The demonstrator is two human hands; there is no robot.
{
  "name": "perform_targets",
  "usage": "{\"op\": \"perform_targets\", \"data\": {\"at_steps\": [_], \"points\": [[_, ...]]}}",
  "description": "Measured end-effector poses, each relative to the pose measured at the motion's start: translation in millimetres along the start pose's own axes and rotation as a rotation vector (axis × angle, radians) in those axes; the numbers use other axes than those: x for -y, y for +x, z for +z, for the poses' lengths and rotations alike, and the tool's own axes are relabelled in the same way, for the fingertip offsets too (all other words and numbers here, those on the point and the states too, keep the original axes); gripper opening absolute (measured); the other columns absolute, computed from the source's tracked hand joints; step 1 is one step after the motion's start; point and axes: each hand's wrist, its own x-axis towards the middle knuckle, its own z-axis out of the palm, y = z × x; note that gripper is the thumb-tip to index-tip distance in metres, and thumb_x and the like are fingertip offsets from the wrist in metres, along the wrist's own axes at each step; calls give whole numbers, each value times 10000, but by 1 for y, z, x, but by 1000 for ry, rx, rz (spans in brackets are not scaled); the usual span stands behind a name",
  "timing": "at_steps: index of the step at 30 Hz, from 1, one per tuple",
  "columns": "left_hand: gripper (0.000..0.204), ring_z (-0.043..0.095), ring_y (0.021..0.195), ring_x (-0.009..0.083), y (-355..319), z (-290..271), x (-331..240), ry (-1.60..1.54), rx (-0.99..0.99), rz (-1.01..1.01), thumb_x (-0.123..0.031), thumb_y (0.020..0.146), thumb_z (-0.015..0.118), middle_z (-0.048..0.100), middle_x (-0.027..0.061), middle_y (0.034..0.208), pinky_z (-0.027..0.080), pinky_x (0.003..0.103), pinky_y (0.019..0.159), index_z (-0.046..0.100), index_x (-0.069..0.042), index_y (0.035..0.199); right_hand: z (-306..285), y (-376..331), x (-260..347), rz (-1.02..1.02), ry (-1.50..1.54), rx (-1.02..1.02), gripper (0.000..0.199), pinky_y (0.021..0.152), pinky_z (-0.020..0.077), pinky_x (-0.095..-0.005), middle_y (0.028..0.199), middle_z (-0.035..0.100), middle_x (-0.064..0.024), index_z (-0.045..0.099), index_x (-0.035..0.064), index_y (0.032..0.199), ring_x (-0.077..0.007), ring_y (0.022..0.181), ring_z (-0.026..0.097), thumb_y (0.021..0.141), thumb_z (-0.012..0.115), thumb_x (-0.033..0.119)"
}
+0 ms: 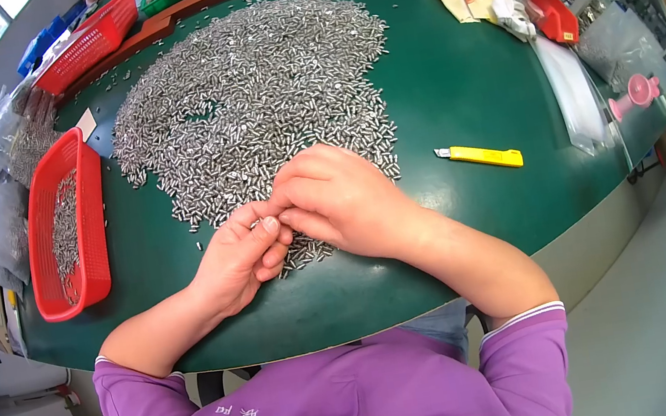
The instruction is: Sorting through a large pile of small metal pins on a workbench and placing them into a tray.
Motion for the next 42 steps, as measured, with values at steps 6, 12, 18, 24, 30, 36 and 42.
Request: {"op": "perform_targets", "data": {"at_steps": [6,12,18,24,30,36,42], "points": [[133,451,635,75,1,0,-2,-5,34,22,-197,982,546,567,28,845,356,217,507,528,-69,1011,-7,-3,-5,182,54,31,249,845,495,-372,987,665,-77,687,80,1034,-270,941,624,786,694,62],[169,420,598,103,0,1,-3,-31,6,2,-214,1006,443,551,69,883,313,210,474,509,-60,1025,-7,-9,-19,264,-287,117,159,839,470,-379,926,618,-75,660,72,939,-275,936,577,787,688,110],[155,424,610,112,-1,1,-5,-43,-28,-34,-174,994,421,548,80,894,320,221,485,507,-52,1037,7,-9,-25,187,-279,81,120,749,476,-415,845,595,-77,609,91,868,-302,852,584,769,678,90],[176,496,708,102,-1,1,-3,-18,27,-26,-149,955,510,574,29,929,395,235,579,517,-74,1115,-2,-2,1,360,266,-28,259,796,522,-304,983,665,-66,648,50,1054,-165,895,649,801,692,11],[188,497,723,82,0,-1,0,-16,78,-5,-197,971,541,576,18,929,393,232,579,507,-89,1120,0,-4,4,234,246,27,392,827,504,-331,1009,699,-54,639,109,1193,-196,931,656,807,701,82],[159,469,696,80,1,-5,-1,-9,97,-1,-229,981,541,566,1,901,375,219,561,530,-94,1066,-2,-1,-2,257,230,1,385,879,479,-372,1063,686,-54,637,114,1198,-254,993,624,815,678,111],[154,424,625,102,0,3,-4,-42,-13,-29,-208,1002,462,546,55,896,328,218,502,517,-68,1037,6,-10,-22,191,-183,93,170,853,447,-405,911,608,-53,678,100,949,-283,943,570,784,681,140]]}}
